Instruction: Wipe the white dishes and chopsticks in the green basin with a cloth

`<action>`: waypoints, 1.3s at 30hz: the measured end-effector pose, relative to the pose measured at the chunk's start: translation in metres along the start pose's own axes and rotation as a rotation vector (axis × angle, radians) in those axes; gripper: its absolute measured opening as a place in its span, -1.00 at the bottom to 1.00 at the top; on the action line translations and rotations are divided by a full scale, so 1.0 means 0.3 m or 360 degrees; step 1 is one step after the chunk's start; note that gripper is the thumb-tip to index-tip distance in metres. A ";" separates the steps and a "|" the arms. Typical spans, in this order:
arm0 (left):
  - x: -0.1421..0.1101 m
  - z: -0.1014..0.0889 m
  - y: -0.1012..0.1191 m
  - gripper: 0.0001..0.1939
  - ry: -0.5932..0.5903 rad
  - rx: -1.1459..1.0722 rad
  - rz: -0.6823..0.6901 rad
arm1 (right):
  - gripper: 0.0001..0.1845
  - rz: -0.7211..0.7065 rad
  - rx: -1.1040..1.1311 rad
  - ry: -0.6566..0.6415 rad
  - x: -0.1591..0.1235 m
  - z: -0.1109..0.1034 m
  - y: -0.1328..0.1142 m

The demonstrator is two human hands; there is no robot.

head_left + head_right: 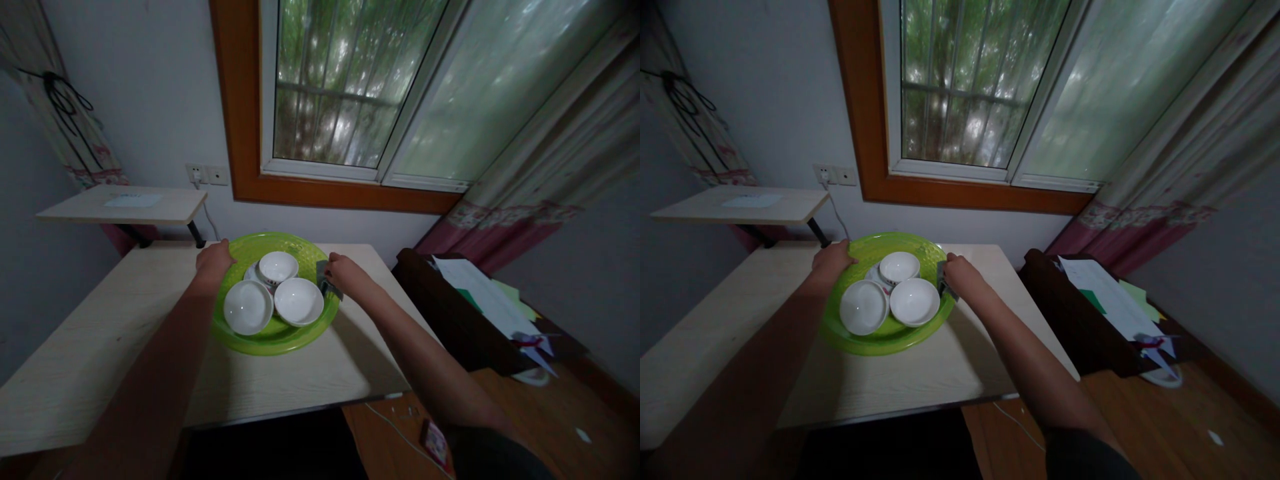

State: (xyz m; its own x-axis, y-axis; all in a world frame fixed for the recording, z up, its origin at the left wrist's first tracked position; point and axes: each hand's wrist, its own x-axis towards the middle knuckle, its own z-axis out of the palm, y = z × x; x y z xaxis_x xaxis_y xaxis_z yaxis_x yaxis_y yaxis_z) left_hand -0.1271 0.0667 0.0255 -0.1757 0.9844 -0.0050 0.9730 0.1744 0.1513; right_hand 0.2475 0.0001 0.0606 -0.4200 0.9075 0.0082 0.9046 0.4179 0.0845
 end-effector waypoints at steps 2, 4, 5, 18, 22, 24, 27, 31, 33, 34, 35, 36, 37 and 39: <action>0.003 0.005 -0.002 -0.46 0.0009 0.0008 0.0005 | -0.69 0.0006 -0.0120 0.0010 0.055 0.008 -0.011; 0.006 0.009 -0.004 -0.46 0.0014 0.0007 0.0004 | -0.67 -0.0001 -0.0191 0.0035 0.107 0.018 -0.022; 0.007 0.010 -0.004 -0.46 0.0011 0.0006 -0.0003 | -0.66 -0.0012 -0.0217 0.0047 0.131 0.022 -0.027; -0.003 0.002 0.003 -0.43 0.0018 -0.0043 -0.0033 | -0.65 -0.0609 -0.0316 -0.0034 0.276 0.071 -0.070; -0.005 0.000 0.006 -0.45 0.0014 -0.0038 -0.0061 | -0.68 -0.0591 -0.0360 -0.0164 0.228 0.062 -0.070; -0.004 0.002 0.005 -0.46 0.0009 -0.0032 -0.0066 | -0.71 -0.0520 -0.0389 -0.0236 0.195 0.051 -0.076; -0.002 0.005 0.003 -0.46 0.0012 -0.0029 -0.0053 | -0.74 -0.0381 -0.0406 -0.0368 0.143 0.017 -0.088; -0.001 0.006 0.001 -0.45 0.0024 -0.0025 -0.0047 | -0.75 -0.0254 -0.0265 -0.0563 0.093 -0.058 -0.092; -0.001 0.006 0.001 -0.44 0.0018 -0.0019 -0.0039 | -0.71 -0.0251 -0.0209 -0.0678 0.084 -0.090 -0.091; -0.001 0.006 0.001 -0.45 0.0014 -0.0016 -0.0034 | -0.68 -0.0268 -0.0213 -0.0749 0.085 -0.101 -0.091; -0.001 0.006 0.001 -0.45 0.0012 -0.0014 -0.0028 | -0.64 -0.0286 -0.0236 -0.0818 0.088 -0.108 -0.093; -0.001 0.007 0.001 -0.45 0.0014 -0.0014 -0.0024 | -0.61 -0.0299 -0.0271 -0.0872 0.095 -0.110 -0.096; -0.001 0.007 0.000 -0.46 0.0017 -0.0018 -0.0021 | -0.58 -0.0299 -0.0312 -0.0904 0.103 -0.107 -0.099; 0.000 0.007 -0.001 -0.47 0.0016 -0.0037 -0.0018 | -0.55 -0.0272 -0.0392 -0.0887 0.125 -0.092 -0.108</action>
State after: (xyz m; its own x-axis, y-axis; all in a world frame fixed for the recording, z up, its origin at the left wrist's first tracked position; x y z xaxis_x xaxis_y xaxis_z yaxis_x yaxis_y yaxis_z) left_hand -0.1270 0.0666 0.0234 -0.1884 0.9821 0.0033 0.9672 0.1850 0.1741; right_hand 0.2003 0.0195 0.0857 -0.3957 0.7424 -0.5405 0.7566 0.5972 0.2663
